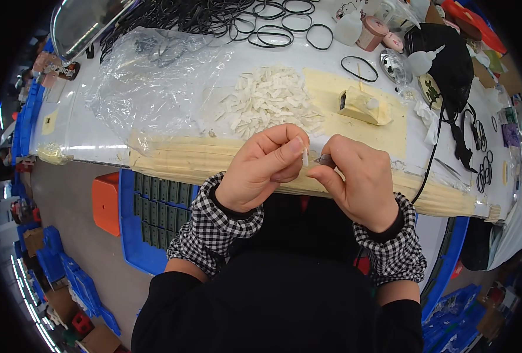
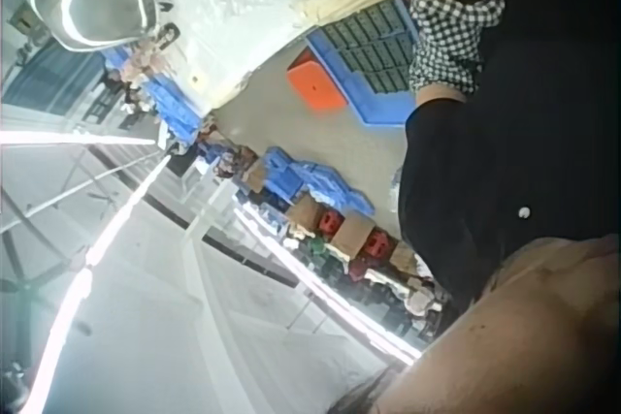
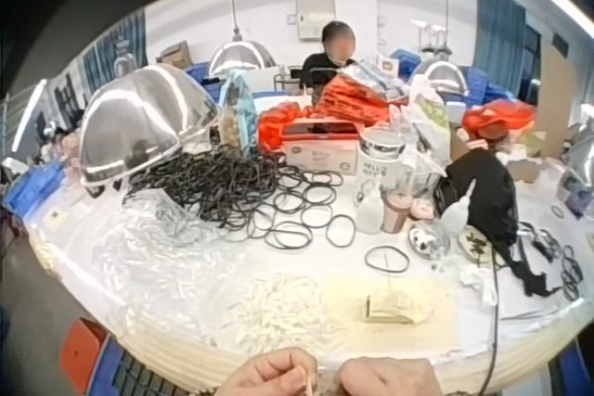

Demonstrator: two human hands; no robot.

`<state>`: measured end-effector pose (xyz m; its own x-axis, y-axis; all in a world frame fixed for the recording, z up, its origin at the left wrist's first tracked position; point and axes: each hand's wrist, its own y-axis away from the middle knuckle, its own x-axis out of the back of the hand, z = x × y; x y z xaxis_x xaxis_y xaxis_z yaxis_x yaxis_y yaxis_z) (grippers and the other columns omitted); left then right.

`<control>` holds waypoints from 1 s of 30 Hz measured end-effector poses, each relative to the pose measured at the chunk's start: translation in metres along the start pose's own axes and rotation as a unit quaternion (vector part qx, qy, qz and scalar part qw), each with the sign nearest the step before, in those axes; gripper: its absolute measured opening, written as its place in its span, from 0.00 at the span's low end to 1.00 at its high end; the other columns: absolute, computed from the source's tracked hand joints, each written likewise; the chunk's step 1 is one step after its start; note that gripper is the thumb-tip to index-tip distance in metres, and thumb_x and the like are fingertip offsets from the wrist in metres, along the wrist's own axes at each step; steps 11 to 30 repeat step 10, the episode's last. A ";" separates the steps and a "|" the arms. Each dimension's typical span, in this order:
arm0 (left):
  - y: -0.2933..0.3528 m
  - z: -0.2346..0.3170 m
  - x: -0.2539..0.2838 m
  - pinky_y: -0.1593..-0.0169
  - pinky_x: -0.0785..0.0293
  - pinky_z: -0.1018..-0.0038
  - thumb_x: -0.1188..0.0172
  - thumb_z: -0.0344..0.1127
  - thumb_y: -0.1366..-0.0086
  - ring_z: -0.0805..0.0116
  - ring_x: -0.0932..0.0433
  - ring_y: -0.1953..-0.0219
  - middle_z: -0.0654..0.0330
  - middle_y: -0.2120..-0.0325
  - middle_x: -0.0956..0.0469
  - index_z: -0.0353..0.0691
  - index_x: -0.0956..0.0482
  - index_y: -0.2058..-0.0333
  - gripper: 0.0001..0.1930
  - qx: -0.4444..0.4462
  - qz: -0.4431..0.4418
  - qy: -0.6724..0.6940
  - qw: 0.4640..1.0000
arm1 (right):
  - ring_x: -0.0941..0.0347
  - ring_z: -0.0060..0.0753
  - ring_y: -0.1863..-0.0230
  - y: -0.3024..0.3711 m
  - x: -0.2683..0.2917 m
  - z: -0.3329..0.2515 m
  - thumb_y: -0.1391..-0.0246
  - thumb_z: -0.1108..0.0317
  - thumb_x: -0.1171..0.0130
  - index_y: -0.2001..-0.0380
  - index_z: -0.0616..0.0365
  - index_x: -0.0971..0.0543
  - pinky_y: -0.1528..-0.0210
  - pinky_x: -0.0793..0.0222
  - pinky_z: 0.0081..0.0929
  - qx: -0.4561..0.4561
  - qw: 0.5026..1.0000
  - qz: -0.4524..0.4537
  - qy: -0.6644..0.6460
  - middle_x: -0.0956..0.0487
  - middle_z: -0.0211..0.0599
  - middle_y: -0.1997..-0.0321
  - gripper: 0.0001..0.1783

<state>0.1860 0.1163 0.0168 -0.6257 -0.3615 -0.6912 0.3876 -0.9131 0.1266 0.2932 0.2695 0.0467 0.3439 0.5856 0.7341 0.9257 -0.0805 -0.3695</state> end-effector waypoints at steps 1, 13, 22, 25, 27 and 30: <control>0.000 0.001 0.001 0.76 0.51 0.85 0.52 0.36 0.29 0.85 0.47 0.81 0.74 0.82 0.40 0.39 0.29 0.63 0.08 0.006 -0.010 0.003 1.000 | 0.30 0.38 0.79 0.000 -0.002 0.002 0.49 0.54 0.39 0.76 0.55 0.32 0.79 0.35 0.30 0.005 1.000 -0.003 0.020 0.30 0.32 0.80 0.18; 0.000 -0.001 0.005 0.77 0.51 0.85 0.51 0.37 0.29 0.84 0.47 0.81 0.74 0.81 0.39 0.39 0.29 0.63 0.08 0.031 -0.027 0.025 0.999 | 0.30 0.37 0.79 0.000 -0.007 0.002 0.50 0.52 0.39 0.75 0.55 0.32 0.78 0.35 0.30 -0.007 1.000 0.003 0.026 0.30 0.32 0.81 0.19; 0.000 -0.001 0.005 0.77 0.51 0.85 0.51 0.37 0.29 0.84 0.47 0.81 0.74 0.81 0.39 0.39 0.29 0.63 0.08 0.031 -0.027 0.025 0.999 | 0.30 0.37 0.79 0.000 -0.007 0.002 0.50 0.52 0.39 0.75 0.55 0.32 0.78 0.35 0.30 -0.007 1.000 0.003 0.026 0.30 0.32 0.81 0.19; 0.000 -0.001 0.005 0.77 0.51 0.85 0.51 0.37 0.29 0.84 0.47 0.81 0.74 0.81 0.39 0.39 0.29 0.63 0.08 0.031 -0.027 0.025 0.999 | 0.30 0.37 0.79 0.000 -0.007 0.002 0.50 0.52 0.39 0.75 0.55 0.32 0.78 0.35 0.30 -0.007 1.000 0.003 0.026 0.30 0.32 0.81 0.19; 0.000 -0.001 0.005 0.77 0.51 0.85 0.51 0.37 0.29 0.84 0.47 0.81 0.74 0.81 0.39 0.39 0.29 0.63 0.08 0.031 -0.027 0.025 0.999 | 0.30 0.37 0.79 0.000 -0.007 0.002 0.50 0.52 0.39 0.75 0.55 0.32 0.78 0.35 0.30 -0.007 1.000 0.003 0.026 0.30 0.32 0.81 0.19; 0.000 -0.001 0.005 0.77 0.51 0.85 0.51 0.37 0.29 0.84 0.47 0.81 0.74 0.81 0.39 0.39 0.29 0.63 0.08 0.031 -0.027 0.025 0.999 | 0.30 0.37 0.79 0.000 -0.007 0.002 0.50 0.52 0.39 0.75 0.55 0.32 0.78 0.35 0.30 -0.007 1.000 0.003 0.026 0.30 0.32 0.81 0.19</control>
